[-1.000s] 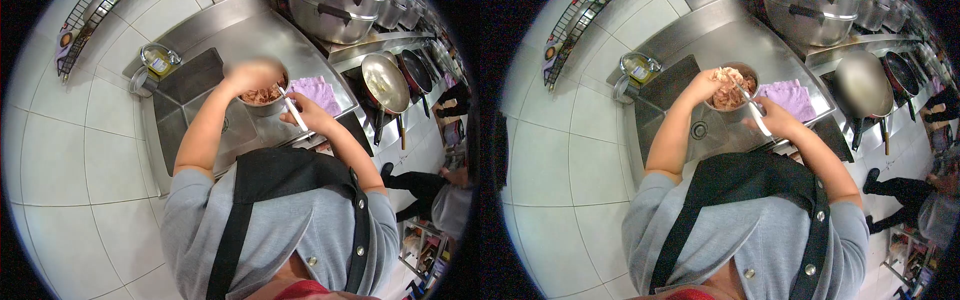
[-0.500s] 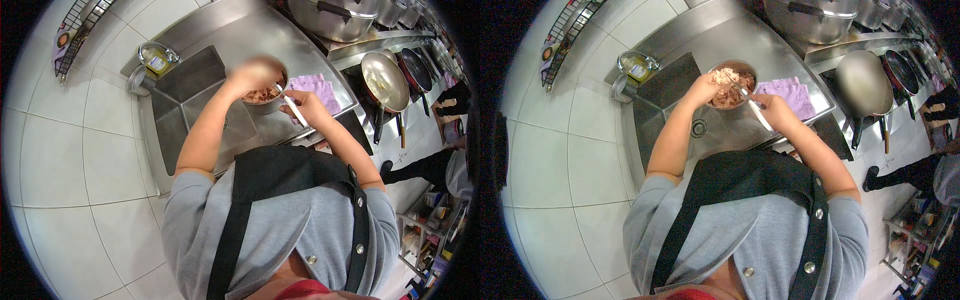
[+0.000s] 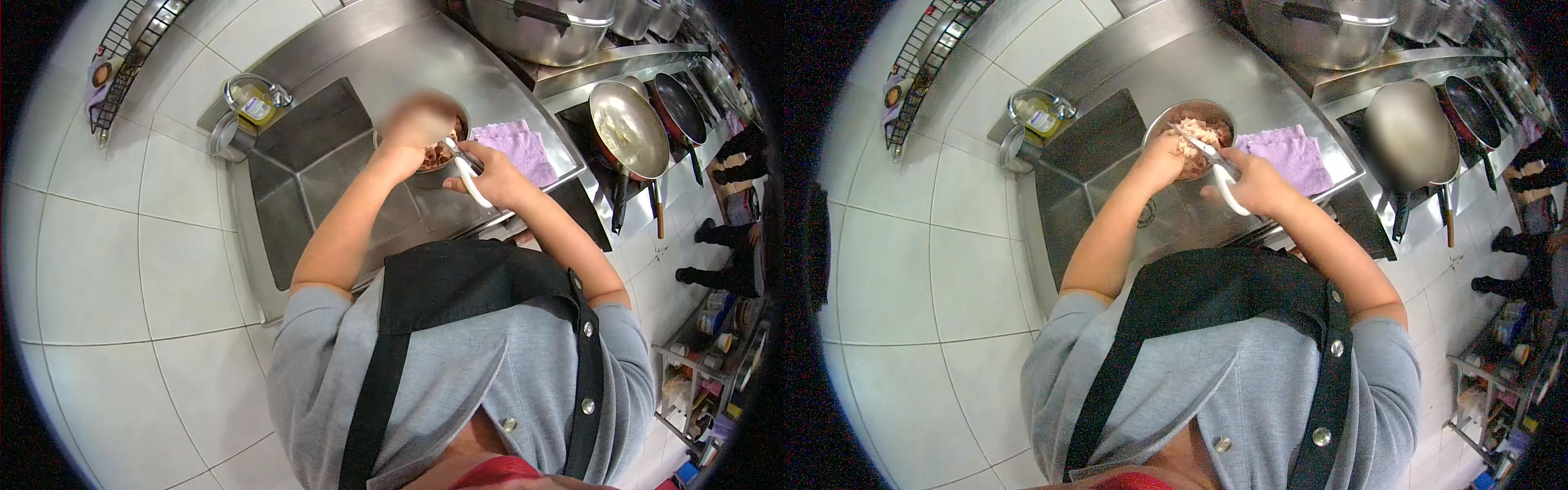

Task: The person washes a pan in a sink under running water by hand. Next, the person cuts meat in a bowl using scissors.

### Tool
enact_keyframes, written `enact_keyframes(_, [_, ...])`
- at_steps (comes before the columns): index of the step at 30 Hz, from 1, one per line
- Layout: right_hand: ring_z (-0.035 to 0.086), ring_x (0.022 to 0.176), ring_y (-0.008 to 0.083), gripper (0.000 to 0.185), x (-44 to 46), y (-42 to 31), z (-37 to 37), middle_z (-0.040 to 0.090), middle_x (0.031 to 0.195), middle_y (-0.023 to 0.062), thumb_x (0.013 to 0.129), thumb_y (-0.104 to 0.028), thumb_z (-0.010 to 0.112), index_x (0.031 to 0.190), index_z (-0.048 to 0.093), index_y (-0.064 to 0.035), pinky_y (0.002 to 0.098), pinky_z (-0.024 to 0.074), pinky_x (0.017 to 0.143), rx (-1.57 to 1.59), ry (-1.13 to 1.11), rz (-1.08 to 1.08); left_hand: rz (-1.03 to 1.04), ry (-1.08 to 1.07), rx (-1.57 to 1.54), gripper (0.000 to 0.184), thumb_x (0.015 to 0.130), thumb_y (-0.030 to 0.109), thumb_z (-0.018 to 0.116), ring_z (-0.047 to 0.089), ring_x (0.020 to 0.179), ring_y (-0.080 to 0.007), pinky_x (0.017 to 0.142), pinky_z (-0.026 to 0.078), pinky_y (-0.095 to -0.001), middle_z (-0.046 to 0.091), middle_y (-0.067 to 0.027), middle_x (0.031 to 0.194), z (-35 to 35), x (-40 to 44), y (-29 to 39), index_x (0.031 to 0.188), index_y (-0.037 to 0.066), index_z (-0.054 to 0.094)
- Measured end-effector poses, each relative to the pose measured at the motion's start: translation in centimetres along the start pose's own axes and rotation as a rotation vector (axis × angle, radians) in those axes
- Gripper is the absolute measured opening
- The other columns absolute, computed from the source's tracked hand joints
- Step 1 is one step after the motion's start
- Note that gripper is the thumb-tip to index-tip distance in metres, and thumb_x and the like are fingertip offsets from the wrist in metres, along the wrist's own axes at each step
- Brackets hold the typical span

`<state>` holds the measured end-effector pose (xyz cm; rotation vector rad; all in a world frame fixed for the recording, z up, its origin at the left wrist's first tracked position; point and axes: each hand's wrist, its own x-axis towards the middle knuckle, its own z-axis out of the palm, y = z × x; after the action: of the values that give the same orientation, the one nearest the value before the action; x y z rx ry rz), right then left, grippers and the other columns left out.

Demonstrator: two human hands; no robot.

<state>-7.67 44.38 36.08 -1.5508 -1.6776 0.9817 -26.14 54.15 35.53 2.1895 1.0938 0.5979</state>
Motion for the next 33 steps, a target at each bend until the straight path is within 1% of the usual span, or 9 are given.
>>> enact_keyframes(7, [0.057, 0.059, 0.0138, 0.048, 0.5, 1.2, 0.5, 0.064, 0.070, 0.0113, 0.072, -0.025, 0.078, 0.108, 0.062, 0.0024, 0.0291, 0.0483, 0.057, -0.028, 0.119, -0.139, 0.141, 0.118, 0.134, 0.029, 0.078, -0.002, 0.050, 0.060, 0.096, -0.0281, 0.086, 0.045, -0.0353, 0.064, -0.0157, 0.102, -0.1, 1.2, -3.5, 0.105, 0.002, 0.062])
enact_keyframes(9, [0.060, 0.051, 0.0156, 0.046, 0.8, 0.6, -0.1, 0.064, 0.069, 0.0091, 0.073, -0.030, 0.075, 0.107, 0.065, -0.0016, 0.0264, 0.0465, 0.047, 0.298, -0.126, 0.190, -0.057, -0.049, -0.194, 0.028, 0.081, -0.002, 0.054, 0.060, 0.095, -0.0197, 0.086, 0.045, -0.0323, 0.065, -0.0086, 0.104, -0.2, 1.4, -3.5, 0.107, 0.003, 0.062])
enact_keyframes(10, [0.060, 0.051, 0.0156, 0.046, 0.8, 0.7, -0.2, 0.064, 0.069, 0.0091, 0.073, -0.030, 0.075, 0.107, 0.065, -0.0016, 0.0264, 0.0465, 0.047, 0.298, -0.126, 0.189, -0.057, -0.048, -0.193, 0.028, 0.081, -0.002, 0.054, 0.060, 0.095, -0.0197, 0.086, 0.045, -0.0323, 0.065, -0.0086, 0.104, -0.4, 1.2, -3.5, 0.107, 0.003, 0.062])
enact_keyframes(12, [0.051, 0.039, 0.0085, 0.036, 0.9, 0.9, -0.4, 0.056, 0.058, 0.0016, 0.078, -0.031, 0.070, 0.100, 0.066, -0.0022, 0.0214, 0.0372, 0.034, 0.833, -0.251, 0.268, -0.176, -0.018, -0.736, 0.027, 0.083, -0.002, 0.056, 0.059, 0.096, -0.0138, 0.086, 0.046, -0.0294, 0.063, -0.0033, 0.108, -0.9, 0.6, -3.6, 0.110, 0.002, 0.060])
enact_keyframes(17, [0.046, 0.040, 0.0034, 0.044, 2.5, 1.8, 0.1, 0.051, 0.056, -0.0025, 0.087, -0.036, 0.061, 0.114, 0.052, -0.0029, 0.0161, 0.0359, 0.033, 1.304, -0.418, 0.322, -0.225, -0.052, -0.889, 0.031, 0.086, -0.001, 0.054, 0.058, 0.101, -0.0145, 0.090, 0.045, -0.0286, 0.061, -0.0061, 0.113, -1.5, 0.5, -4.3, 0.117, -0.002, 0.055])
enact_keyframes(20, [0.047, 0.041, 0.0034, 0.041, 2.6, 1.4, -1.0, 0.051, 0.056, -0.0026, 0.087, -0.035, 0.061, 0.110, 0.055, -0.0024, 0.0152, 0.0365, 0.034, 1.183, -0.369, 0.296, -0.280, -0.060, -1.076, 0.035, 0.087, 0.000, 0.054, 0.057, 0.103, -0.0146, 0.092, 0.044, -0.0288, 0.058, -0.0070, 0.116, -1.8, 0.5, -4.6, 0.122, -0.003, 0.051])
enact_keyframes(22, [0.049, 0.042, 0.0064, 0.039, 2.4, 0.9, -1.3, 0.050, 0.056, -0.0025, 0.084, -0.035, 0.064, 0.104, 0.057, -0.0023, 0.0174, 0.0379, 0.036, 1.051, -0.326, 0.256, -0.305, -0.118, -0.705, 0.040, 0.087, 0.003, 0.056, 0.055, 0.104, -0.0151, 0.093, 0.043, -0.0295, 0.056, -0.0077, 0.118, -1.9, 1.0, -4.9, 0.126, -0.001, 0.046])
enact_keyframes(28, [0.053, 0.056, 0.0093, 0.048, 2.5, 0.4, -0.8, 0.057, 0.073, 0.0033, 0.077, -0.040, 0.071, 0.102, 0.056, -0.0020, 0.0223, 0.0437, 0.048, 0.559, -0.318, 0.196, -0.154, -0.307, -0.509, 0.052, 0.081, 0.014, 0.068, 0.053, 0.103, -0.0135, 0.088, 0.044, -0.0284, 0.057, -0.0049, 0.111, -2.9, 1.2, -2.5, 0.126, 0.003, 0.044])
enact_keyframes(33, [0.053, 0.060, 0.0100, 0.053, 2.2, 0.3, -0.9, 0.055, 0.076, 0.0026, 0.077, -0.042, 0.070, 0.107, 0.055, -0.0013, 0.0221, 0.0437, 0.052, 0.379, -0.334, 0.102, -0.197, -0.221, -0.772, 0.052, 0.079, 0.015, 0.071, 0.054, 0.102, -0.0129, 0.088, 0.044, -0.0280, 0.057, -0.0044, 0.110, -2.3, 1.8, -1.8, 0.123, 0.003, 0.046])
